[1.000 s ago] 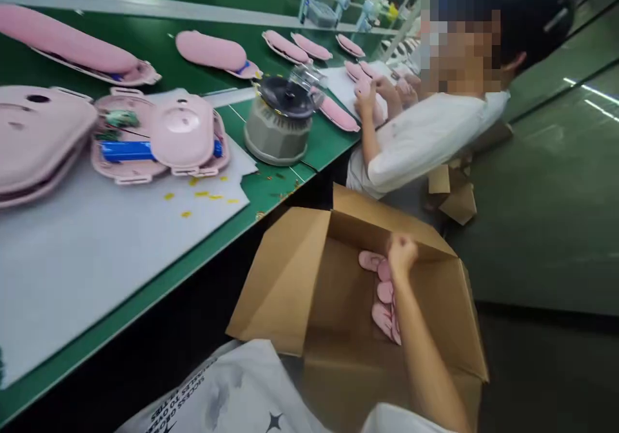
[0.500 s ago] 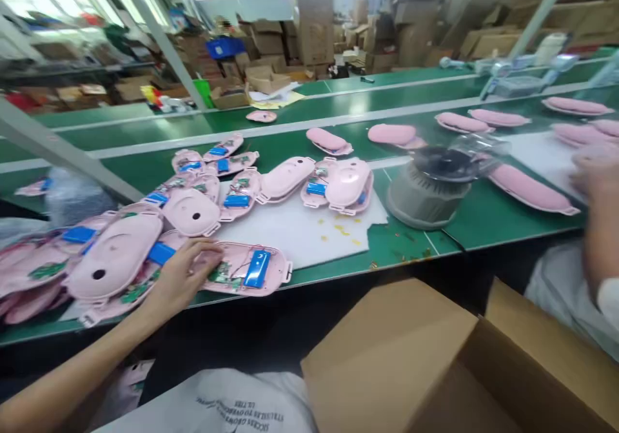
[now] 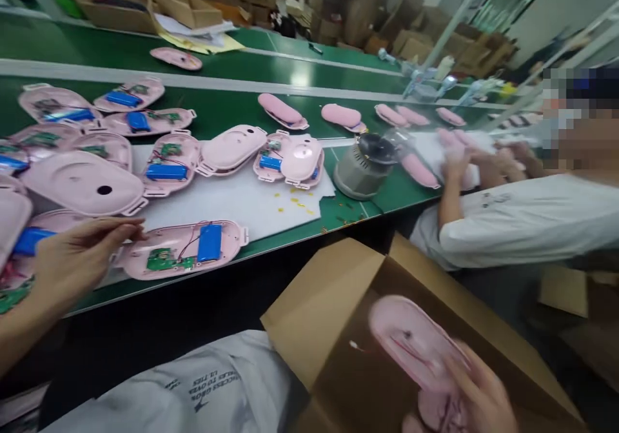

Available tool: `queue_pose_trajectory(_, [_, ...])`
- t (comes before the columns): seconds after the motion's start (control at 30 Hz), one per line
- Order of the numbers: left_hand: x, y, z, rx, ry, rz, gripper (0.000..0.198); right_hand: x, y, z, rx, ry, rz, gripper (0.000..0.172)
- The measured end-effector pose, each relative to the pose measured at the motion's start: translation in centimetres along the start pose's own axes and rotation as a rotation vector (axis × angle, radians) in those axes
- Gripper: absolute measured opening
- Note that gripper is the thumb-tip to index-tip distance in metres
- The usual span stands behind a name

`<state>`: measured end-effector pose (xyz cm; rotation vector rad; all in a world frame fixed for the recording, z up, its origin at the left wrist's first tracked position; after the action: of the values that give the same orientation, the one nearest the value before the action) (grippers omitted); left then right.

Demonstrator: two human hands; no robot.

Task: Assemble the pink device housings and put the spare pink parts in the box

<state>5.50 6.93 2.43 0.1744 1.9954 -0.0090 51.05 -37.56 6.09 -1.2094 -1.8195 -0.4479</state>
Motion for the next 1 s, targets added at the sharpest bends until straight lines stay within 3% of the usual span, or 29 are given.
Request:
queue_pose_trajectory(0.07, [1.0, -0.1, 0.4, 0.003, -0.138, -0.092, 0.038, 3.9, 0.1, 3.0, 0.088, -0.029, -0.099, 0.045])
queue_pose_trajectory(0.17, [2.1, -0.9, 0.7, 0.048, -0.393, -0.178, 0.040, 11.4, 2.3, 14.5, 0.337, -0.025, -0.335, 0.037])
queue_pose_trajectory(0.23, [1.5, -1.4, 0.2, 0.075, -0.450, -0.105, 0.034, 16.5, 2.8, 23.0, 0.462, -0.006, -0.482, 0.035])
queue_pose_trajectory(0.3, [-0.1, -1.9, -0.4, 0.111, -0.407, 0.040, 0.026, 20.7, 1.9, 29.9, 0.546, -0.018, -0.606, 0.034])
queue_pose_trajectory(0.4, [-3.2, -2.8, -1.5, 0.077, -0.254, 0.286, 0.017, 24.4, -0.8, 36.4, 0.673, -0.064, -0.734, 0.031])
queue_pose_trajectory(0.5, [-4.1, -3.0, -2.7, -0.091, -0.176, 0.369, 0.013, 25.3, -2.6, 39.4, 0.816, -0.016, -0.718, 0.030])
queue_pose_trajectory(0.57, [-2.7, -2.4, -2.8, -0.144, -0.280, 0.266, 0.016, 25.1, -2.6, 40.3, 0.860, 0.017, -0.671, 0.030])
queue_pose_trajectory(0.67, [0.7, -1.2, 0.0, 0.012, -0.571, -0.016, 0.049, 24.6, -1.4, 40.8, 0.882, 0.011, -0.626, 0.029])
queue_pose_trajectory(0.73, [1.5, -1.0, 2.3, 0.192, -0.662, -0.125, 0.050, 24.6, -0.3, 40.6, 0.856, -0.021, -0.624, 0.028])
queue_pose_trajectory(0.87, [1.1, -0.7, 4.1, 0.337, -0.684, -0.163, 0.037, 26.5, -0.5, 40.5, 0.774, -0.210, -0.762, 0.026])
queue_pose_trajectory(1.0, [0.2, -0.3, 4.1, 0.338, -0.651, -0.119, 0.035, 29.4, -4.8, 42.2, 0.699, -0.422, -1.022, 0.028])
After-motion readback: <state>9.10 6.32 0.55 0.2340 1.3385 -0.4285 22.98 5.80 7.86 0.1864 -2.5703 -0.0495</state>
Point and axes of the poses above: each hand's wrist, its own y-axis towards the middle knuckle, its own z-axis out of the palm, x = y × z, the point moved 10 cm from there along y, towards the middle knuckle, and after that the axes turned 5 degrees about -y, right-handed, at the moved point
